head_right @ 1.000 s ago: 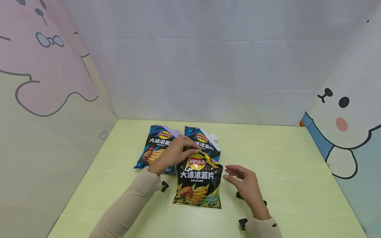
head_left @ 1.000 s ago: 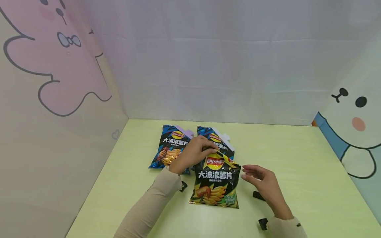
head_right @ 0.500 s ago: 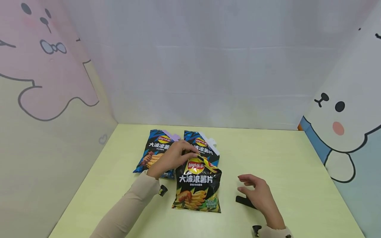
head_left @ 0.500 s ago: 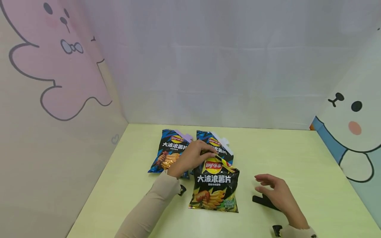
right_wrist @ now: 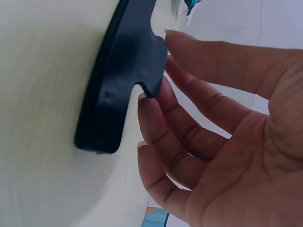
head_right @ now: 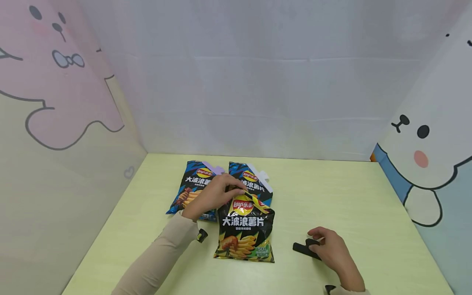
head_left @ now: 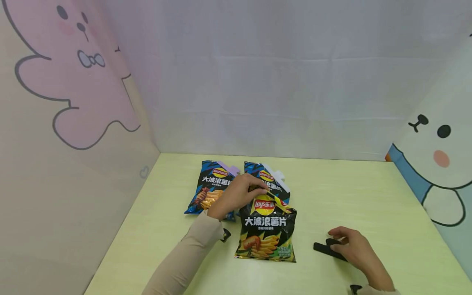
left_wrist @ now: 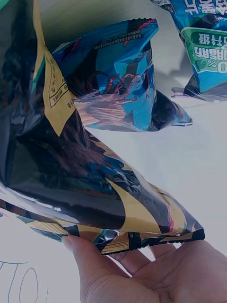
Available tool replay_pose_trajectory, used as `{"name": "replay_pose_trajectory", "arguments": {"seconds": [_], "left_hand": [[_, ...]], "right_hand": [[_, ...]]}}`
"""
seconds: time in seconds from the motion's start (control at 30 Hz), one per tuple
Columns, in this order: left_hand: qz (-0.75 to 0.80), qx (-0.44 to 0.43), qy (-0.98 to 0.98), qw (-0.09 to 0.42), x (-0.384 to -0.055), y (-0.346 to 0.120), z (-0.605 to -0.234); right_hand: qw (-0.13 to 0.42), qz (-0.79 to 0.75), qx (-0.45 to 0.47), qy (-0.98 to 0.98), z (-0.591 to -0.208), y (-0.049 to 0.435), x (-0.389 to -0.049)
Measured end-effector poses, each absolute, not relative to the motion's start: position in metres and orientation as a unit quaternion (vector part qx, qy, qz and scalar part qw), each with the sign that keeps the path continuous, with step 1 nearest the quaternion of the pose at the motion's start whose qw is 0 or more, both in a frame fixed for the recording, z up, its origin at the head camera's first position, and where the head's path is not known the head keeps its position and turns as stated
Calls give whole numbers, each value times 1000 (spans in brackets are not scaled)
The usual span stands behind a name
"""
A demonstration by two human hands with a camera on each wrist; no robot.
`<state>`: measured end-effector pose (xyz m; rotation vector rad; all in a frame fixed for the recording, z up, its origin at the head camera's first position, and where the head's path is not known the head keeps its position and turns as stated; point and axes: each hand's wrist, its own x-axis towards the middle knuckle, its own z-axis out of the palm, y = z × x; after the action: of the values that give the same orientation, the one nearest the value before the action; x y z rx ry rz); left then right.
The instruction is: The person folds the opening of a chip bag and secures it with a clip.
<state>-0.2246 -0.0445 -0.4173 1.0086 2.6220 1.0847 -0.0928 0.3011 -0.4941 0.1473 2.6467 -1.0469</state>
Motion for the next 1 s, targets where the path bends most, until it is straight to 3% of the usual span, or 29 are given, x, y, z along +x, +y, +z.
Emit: {"name": "replay_pose_trajectory", "arguments": {"seconds": [0.73, 1.0], "left_hand": [[372, 334, 863, 68, -226, -49, -419], [371, 330, 866, 63, -225, -49, -419]], "right_hand": [[175, -346, 93, 917, -496, 311, -92], [130, -351, 66, 925, -491, 312, -89]]}}
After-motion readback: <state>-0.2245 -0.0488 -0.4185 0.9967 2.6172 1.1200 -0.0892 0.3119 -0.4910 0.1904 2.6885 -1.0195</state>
